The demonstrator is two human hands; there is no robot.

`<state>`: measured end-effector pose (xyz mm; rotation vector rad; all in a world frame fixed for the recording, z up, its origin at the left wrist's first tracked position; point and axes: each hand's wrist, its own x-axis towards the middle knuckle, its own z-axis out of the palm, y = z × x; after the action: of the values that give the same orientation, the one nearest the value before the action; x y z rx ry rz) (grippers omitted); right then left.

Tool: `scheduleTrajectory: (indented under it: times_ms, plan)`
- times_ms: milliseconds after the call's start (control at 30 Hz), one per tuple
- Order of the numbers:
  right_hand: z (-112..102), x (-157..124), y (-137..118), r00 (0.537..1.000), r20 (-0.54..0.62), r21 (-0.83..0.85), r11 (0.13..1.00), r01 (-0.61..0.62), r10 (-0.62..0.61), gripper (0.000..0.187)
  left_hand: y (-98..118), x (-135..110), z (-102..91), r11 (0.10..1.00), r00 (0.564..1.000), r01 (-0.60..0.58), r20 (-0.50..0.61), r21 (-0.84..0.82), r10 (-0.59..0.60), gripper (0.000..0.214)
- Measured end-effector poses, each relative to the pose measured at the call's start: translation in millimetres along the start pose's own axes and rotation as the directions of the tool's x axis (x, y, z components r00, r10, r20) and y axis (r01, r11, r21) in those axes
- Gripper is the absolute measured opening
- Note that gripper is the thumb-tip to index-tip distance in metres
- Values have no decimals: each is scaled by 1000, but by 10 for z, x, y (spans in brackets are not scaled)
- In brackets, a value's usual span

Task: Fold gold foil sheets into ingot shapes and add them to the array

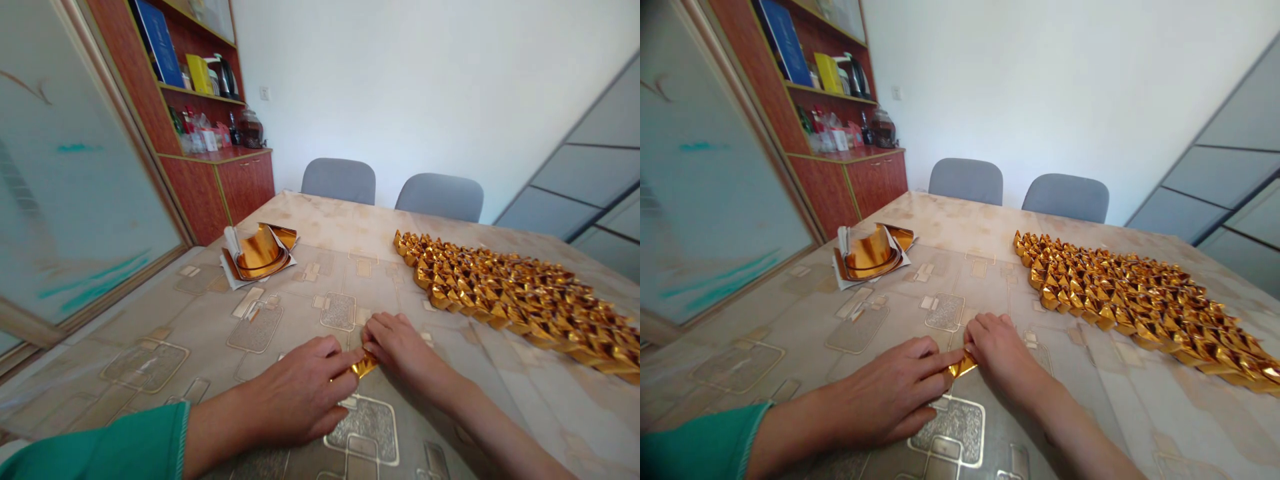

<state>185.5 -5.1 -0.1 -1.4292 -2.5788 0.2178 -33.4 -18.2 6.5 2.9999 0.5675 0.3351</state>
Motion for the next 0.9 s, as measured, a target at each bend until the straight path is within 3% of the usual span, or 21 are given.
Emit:
scheduleTrajectory:
  times_ms: [167, 333, 467, 533, 600, 700, 900]
  plan:
    - [142, -68, -94, 998, -64, -252, 967, -39, 24, 14, 6, 6, -17, 999, 1000, 30, 10, -36, -30, 11]
    - [133, -125, -118, 992, -119, -220, 974, -55, 30, 11, -23, 11, 17, 994, 999, 38, -34, -99, -42, 14]
    - [102, -114, -137, 993, -93, -220, 972, -85, 66, 10, -46, 125, 93, 968, 987, 123, -79, -218, -143, 14]
    - [91, -108, -129, 993, -89, -183, 979, -89, 74, 10, -33, 190, 121, 936, 954, 254, -93, -243, -284, 15]
    - [78, -113, -106, 993, -98, -87, 993, -77, 68, 9, -12, 236, 140, 873, 881, 425, -111, -239, -459, 10]
    - [49, -134, -62, 993, -99, 92, 994, -61, 70, 10, 15, 268, 145, 798, 803, 554, -99, -237, -587, 18]
    - [14, -139, -43, 993, -113, 194, 981, -19, 42, 12, 45, 296, 125, 795, 822, 539, -31, -277, -568, 12]
